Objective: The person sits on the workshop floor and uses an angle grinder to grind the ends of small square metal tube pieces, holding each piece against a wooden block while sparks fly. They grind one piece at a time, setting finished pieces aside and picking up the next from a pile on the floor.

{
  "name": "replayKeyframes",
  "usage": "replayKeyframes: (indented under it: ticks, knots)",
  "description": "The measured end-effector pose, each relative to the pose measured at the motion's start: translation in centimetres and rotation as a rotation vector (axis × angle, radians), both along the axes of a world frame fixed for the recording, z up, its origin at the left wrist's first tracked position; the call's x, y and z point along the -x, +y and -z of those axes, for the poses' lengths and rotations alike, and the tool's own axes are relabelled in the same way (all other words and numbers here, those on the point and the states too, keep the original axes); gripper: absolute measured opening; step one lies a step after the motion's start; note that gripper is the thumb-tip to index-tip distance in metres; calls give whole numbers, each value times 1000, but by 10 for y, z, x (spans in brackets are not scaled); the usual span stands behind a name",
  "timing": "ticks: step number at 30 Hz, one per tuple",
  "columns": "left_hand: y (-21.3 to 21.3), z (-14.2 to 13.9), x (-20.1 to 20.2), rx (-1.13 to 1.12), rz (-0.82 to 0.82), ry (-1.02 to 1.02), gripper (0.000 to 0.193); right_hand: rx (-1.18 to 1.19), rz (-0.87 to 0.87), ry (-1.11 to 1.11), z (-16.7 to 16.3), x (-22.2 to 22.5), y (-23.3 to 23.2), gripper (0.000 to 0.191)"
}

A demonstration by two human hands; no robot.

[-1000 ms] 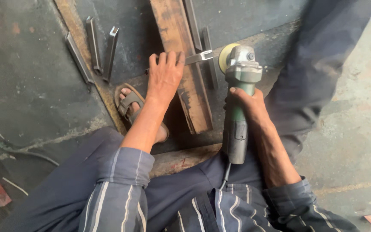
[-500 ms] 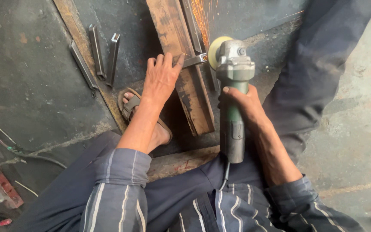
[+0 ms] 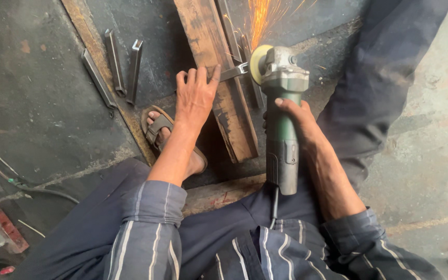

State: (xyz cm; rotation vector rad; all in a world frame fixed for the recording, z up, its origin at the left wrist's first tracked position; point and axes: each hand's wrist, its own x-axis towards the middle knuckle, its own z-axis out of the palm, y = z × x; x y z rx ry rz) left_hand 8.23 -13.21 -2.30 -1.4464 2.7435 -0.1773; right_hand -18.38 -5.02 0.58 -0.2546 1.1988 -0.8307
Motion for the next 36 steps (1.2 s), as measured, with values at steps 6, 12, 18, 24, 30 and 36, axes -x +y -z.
replayKeyframes:
  ticks: [6, 12, 18, 24, 30, 36]
  knots:
    - [0, 1, 0, 49, 7, 9, 49, -56, 7, -74, 11, 9, 15, 58]
    - [1, 1, 2, 34, -19, -9, 50, -116, 66, -152, 16, 15, 21, 62]
    - [4, 3, 3, 57, -24, -23, 48, -177, 91, -356, 14, 10, 3, 64]
    - [6, 7, 6, 63, -65, 63, 48, -159, 85, -373, 10, 7, 11, 60]
    - [4, 10, 2, 54, -52, 82, 44, -174, 148, -414, 11, 15, 23, 59]
    - [-73, 13, 46, 249, -448, 730, 28, -206, 268, -349, 8, 36, 26, 62]
